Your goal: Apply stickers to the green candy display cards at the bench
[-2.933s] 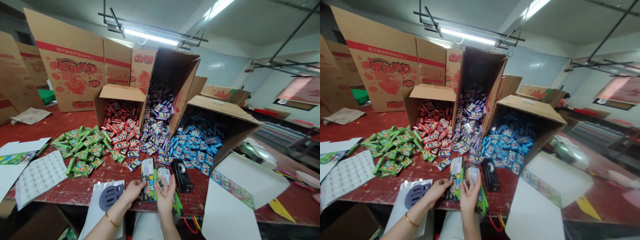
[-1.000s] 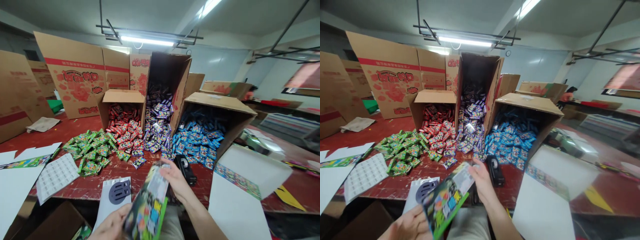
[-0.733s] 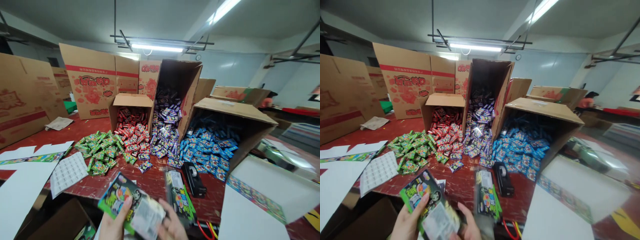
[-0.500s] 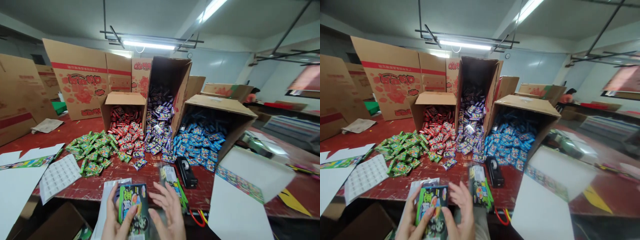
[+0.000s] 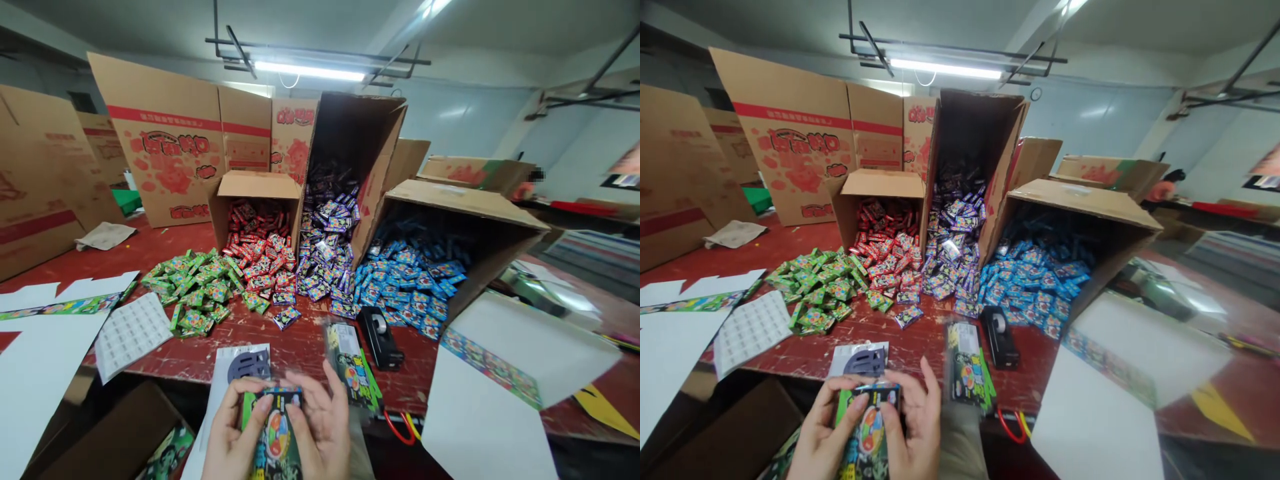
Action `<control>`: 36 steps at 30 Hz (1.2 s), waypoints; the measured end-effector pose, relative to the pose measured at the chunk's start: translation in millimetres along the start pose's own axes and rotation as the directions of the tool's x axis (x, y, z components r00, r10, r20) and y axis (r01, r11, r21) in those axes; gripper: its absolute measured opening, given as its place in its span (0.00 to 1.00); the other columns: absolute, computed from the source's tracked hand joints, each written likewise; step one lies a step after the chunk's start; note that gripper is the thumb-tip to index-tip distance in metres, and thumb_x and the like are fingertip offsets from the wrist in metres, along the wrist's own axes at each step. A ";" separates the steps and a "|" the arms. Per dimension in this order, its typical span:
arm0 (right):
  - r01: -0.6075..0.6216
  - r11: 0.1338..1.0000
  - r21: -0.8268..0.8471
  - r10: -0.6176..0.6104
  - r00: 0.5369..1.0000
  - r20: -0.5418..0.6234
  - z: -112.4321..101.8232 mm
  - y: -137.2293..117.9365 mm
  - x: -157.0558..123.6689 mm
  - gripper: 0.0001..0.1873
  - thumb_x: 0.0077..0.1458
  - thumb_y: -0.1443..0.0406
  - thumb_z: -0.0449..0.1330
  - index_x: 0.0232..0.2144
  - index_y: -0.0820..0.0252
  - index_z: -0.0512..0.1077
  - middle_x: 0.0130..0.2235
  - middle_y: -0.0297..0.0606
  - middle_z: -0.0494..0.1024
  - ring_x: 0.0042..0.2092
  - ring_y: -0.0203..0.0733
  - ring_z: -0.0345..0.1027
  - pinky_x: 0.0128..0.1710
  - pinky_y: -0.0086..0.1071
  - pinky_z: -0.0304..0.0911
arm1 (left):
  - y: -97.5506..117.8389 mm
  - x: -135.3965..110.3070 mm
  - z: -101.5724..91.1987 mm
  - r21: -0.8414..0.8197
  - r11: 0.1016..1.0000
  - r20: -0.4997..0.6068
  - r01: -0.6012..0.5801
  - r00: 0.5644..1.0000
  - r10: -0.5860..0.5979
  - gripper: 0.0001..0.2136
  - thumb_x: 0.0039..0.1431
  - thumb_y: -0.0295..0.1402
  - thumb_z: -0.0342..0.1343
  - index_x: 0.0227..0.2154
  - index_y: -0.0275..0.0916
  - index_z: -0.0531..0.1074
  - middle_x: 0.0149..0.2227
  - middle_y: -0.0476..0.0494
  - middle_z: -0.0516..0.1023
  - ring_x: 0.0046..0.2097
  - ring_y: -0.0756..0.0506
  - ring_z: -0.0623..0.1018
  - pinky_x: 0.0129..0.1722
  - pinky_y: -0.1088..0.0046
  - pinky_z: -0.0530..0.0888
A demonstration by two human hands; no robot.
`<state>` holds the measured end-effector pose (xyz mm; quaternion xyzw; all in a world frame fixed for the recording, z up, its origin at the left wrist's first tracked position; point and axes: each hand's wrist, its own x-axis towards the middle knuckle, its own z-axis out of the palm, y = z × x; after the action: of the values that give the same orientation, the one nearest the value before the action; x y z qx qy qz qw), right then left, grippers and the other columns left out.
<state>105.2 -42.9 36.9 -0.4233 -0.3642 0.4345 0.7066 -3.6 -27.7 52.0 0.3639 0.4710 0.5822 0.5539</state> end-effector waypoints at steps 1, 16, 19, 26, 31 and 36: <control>-0.019 1.000 0.009 0.018 1.000 0.011 1.2 -2.1 1.1 0.35 0.55 0.62 0.60 0.59 0.52 0.47 0.47 0.47 0.74 0.47 0.48 0.71 0.50 0.46 0.65 | 0.0 -2.2 1.1 -0.048 0.999 -0.024 0.008 1.000 -0.009 0.14 0.45 0.38 0.67 0.33 0.44 0.70 0.36 0.49 0.79 0.41 0.44 0.78 0.41 0.74 0.74; -0.074 0.983 -0.170 0.092 0.991 0.098 -10.8 -19.1 15.0 0.32 0.51 0.64 0.64 0.56 0.55 0.58 0.31 0.35 0.79 0.40 0.44 0.74 0.47 0.38 0.67 | -6.9 9.1 -9.3 0.032 0.999 0.215 -0.029 0.976 0.022 0.08 0.45 0.32 0.67 0.27 0.40 0.73 0.34 0.44 0.78 0.40 0.43 0.76 0.42 0.71 0.73; -0.146 0.963 -0.224 0.181 0.973 0.141 -16.8 -28.7 21.0 0.33 0.50 0.62 0.65 0.57 0.58 0.58 0.31 0.37 0.80 0.39 0.44 0.74 0.44 0.37 0.68 | 0.0 5.6 -6.1 0.068 0.996 0.225 -0.063 0.973 0.046 0.09 0.44 0.35 0.67 0.28 0.40 0.77 0.35 0.41 0.80 0.41 0.40 0.77 0.43 0.70 0.73; -0.360 0.918 -0.165 0.386 0.905 0.179 -12.8 -56.9 32.3 0.41 0.43 0.63 0.70 0.56 0.57 0.54 0.33 0.39 0.81 0.37 0.44 0.75 0.37 0.35 0.69 | 11.6 -1.4 5.2 0.053 0.996 0.102 0.069 0.992 -0.074 0.14 0.45 0.40 0.66 0.34 0.39 0.77 0.35 0.42 0.83 0.37 0.43 0.80 0.40 0.73 0.75; -0.436 0.886 -0.159 0.461 0.867 0.191 -15.1 -60.4 47.1 0.39 0.42 0.62 0.71 0.53 0.59 0.57 0.31 0.40 0.81 0.38 0.45 0.75 0.41 0.36 0.67 | 14.1 6.8 5.9 0.016 0.991 0.156 0.135 0.978 -0.136 0.13 0.51 0.42 0.62 0.35 0.38 0.76 0.31 0.43 0.83 0.31 0.46 0.79 0.32 0.76 0.75; -0.493 0.855 -0.160 0.516 0.840 0.169 -30.2 -46.5 54.8 0.41 0.36 0.61 0.73 0.51 0.62 0.60 0.29 0.40 0.82 0.33 0.40 0.74 0.37 0.33 0.66 | 6.8 10.7 5.7 0.033 0.994 0.230 0.101 0.967 -0.106 0.12 0.56 0.44 0.56 0.28 0.39 0.74 0.35 0.44 0.82 0.35 0.46 0.79 0.37 0.75 0.74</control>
<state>165.7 -13.2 76.2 -0.4953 -0.3345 0.6258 0.5012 -1.6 -15.9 59.0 0.4099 0.4277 0.5011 0.6308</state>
